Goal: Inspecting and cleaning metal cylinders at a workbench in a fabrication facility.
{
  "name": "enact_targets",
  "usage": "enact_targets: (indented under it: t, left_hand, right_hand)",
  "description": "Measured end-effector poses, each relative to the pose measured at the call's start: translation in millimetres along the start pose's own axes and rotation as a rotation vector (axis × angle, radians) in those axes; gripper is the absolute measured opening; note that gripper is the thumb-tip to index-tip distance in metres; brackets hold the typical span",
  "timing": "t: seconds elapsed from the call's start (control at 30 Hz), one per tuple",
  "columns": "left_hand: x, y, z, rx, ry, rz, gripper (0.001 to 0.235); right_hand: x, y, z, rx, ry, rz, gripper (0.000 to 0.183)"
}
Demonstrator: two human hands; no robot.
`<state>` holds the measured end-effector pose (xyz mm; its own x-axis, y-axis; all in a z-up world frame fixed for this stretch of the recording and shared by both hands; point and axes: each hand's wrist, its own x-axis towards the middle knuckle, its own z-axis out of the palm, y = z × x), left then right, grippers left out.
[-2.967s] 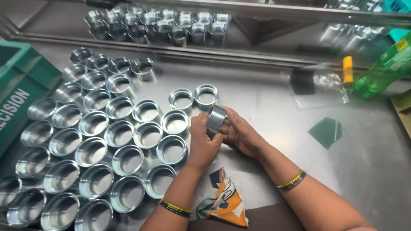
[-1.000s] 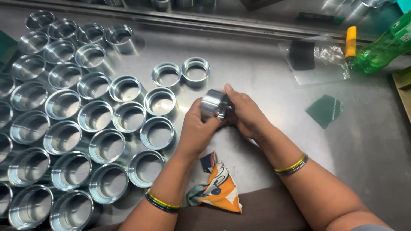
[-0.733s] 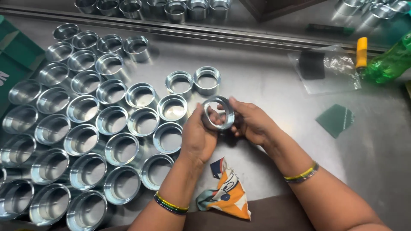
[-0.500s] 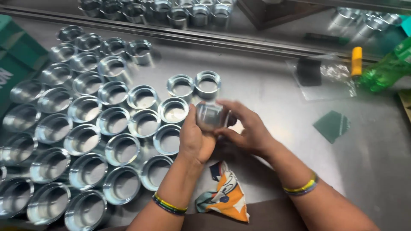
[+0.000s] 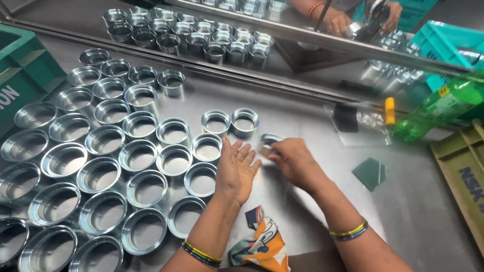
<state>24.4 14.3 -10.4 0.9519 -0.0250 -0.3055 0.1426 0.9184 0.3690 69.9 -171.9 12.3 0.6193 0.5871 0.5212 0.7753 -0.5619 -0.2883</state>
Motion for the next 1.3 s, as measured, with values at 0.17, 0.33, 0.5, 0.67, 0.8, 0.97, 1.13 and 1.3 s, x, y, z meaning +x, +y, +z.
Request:
enact_targets:
  t: [0.17, 0.33, 0.5, 0.67, 0.8, 0.97, 1.13, 1.3]
  left_hand:
    - [14, -8, -17, 0.096, -0.006, 0.174, 0.087]
    - [18, -13, -20, 0.086, 0.011, 0.255, 0.078]
    - [7, 2, -8, 0.284, 0.005, 0.419, 0.066]
    - [-30, 3, 23, 0.638, 0.108, 0.281, 0.077]
    - [-31, -4, 16, 0.832, -0.366, 0.102, 0.065]
    - [-27, 4, 13, 1.365, -0.101, 0.572, 0.046]
    - [-28, 12, 14, 1.496, -0.154, 0.848, 0.039]
    - [-34, 9, 22, 1.479, -0.288, 0.861, 0.048]
  right_hand:
    - [29, 47, 11, -0.253, 0.092, 0.068, 0.022]
    - [63, 15, 42, -0.137, 0.115, -0.191, 0.034]
    - [51, 6, 59, -0.092, -0.227, -0.023, 0.020]
    - [24, 18, 36, 1.289, 0.159, 0.835, 0.028]
    - [12, 14, 47, 1.546, 0.179, 0.793, 0.047]
    - [27, -36, 25, 0.978, 0.182, 0.359, 0.064]
    - [30, -32, 26, 1.064, -0.048, 0.643, 0.063]
    - [29, -32, 18, 1.750, -0.057, 0.858, 0.059]
